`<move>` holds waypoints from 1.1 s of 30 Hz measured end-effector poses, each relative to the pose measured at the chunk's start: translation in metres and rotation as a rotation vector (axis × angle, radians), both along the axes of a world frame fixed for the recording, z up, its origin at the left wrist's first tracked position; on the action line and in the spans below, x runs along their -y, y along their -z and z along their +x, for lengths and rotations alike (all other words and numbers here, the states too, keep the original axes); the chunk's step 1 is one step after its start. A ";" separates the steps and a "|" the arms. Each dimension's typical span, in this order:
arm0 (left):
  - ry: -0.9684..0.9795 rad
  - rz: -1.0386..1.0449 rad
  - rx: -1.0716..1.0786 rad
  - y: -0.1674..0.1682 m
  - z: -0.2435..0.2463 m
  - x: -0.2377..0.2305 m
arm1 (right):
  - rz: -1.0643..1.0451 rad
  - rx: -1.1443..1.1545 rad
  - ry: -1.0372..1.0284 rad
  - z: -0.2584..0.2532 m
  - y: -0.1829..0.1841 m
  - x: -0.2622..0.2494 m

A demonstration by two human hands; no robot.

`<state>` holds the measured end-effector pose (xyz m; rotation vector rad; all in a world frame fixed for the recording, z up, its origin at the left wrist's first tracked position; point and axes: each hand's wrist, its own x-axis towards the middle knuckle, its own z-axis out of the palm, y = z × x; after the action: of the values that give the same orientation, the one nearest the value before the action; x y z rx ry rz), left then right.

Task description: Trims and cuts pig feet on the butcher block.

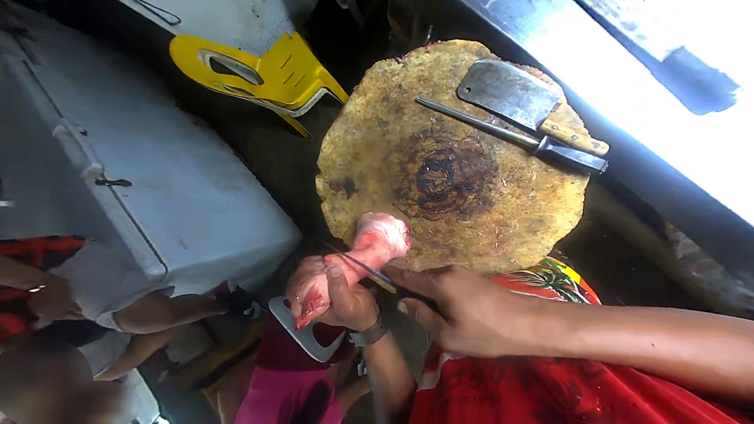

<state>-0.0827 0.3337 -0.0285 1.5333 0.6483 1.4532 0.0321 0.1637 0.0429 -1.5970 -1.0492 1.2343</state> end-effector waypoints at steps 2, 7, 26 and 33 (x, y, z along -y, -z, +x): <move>-0.014 0.015 -0.010 -0.003 0.005 0.001 | -0.030 0.022 -0.044 -0.002 -0.006 -0.004; -0.052 0.050 -0.009 0.000 0.007 0.000 | -0.139 0.057 -0.111 0.006 0.002 -0.005; 0.072 0.190 -0.013 0.013 -0.031 -0.021 | -0.195 0.001 -0.299 0.046 0.000 -0.022; 0.117 0.206 -0.006 0.016 -0.038 -0.025 | -0.211 -0.051 -0.360 0.069 0.011 -0.038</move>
<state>-0.1203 0.3587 -0.0444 1.7042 0.4148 1.4629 0.1014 0.2016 0.0320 -1.5657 -1.2446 1.6641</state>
